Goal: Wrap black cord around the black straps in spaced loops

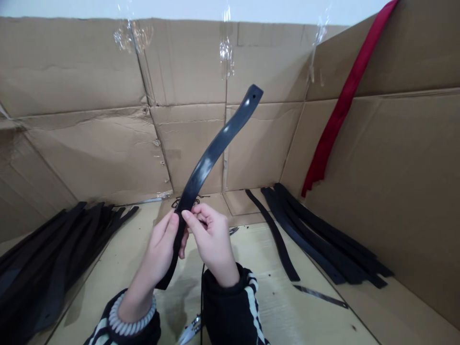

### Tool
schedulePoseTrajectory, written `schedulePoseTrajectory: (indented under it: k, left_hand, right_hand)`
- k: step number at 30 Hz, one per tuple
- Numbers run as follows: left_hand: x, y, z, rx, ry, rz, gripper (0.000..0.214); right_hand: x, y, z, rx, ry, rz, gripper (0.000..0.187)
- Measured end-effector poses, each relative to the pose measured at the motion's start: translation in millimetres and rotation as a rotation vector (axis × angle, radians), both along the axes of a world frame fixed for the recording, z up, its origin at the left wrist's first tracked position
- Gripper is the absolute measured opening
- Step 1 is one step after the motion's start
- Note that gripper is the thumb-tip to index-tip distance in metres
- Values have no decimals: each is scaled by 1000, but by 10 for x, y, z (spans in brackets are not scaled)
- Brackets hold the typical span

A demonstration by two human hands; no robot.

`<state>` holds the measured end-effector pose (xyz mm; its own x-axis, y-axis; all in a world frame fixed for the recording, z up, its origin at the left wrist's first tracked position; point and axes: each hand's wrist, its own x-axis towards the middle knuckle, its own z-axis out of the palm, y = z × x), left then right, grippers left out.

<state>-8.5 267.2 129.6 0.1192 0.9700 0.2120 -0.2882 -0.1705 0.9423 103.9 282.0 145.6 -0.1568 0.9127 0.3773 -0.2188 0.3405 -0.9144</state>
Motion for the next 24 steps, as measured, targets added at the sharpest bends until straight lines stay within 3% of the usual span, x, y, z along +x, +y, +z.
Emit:
schedulePoseTrajectory:
  k: [4, 6, 9, 12, 14, 17, 22, 24]
  left_hand:
    - [-37, 5, 1, -63, -41, -129, 45]
    - [-72, 21, -14, -105, -77, -256, 50]
    - [-108, 59, -62, -140, -136, -430, 54]
    - [-109, 83, -96, -154, -157, -566, 53]
    - [-91, 72, -81, -149, -147, -589, 53]
    - [-54, 2, -5, -112, -119, -473, 49]
    - [-15, -183, 133, 59, 354, 61, 41]
    - [-21, -236, 172, 93, 448, 151, 41]
  right_hand:
    - [11, 12, 2, 44, -39, -53, 27]
    - [22, 19, -6, 20, -45, 38, 25]
    - [34, 4, -9, -20, -45, 135, 36]
    - [47, -24, 0, -23, -34, 83, 35]
    - [57, -31, 6, -12, -10, 42, 31]
    - [58, -23, 11, -6, -1, -88, 28]
    - [-6, -56, 56, -26, -42, -117, 29]
    - [-9, -83, 91, 42, -89, -167, 26]
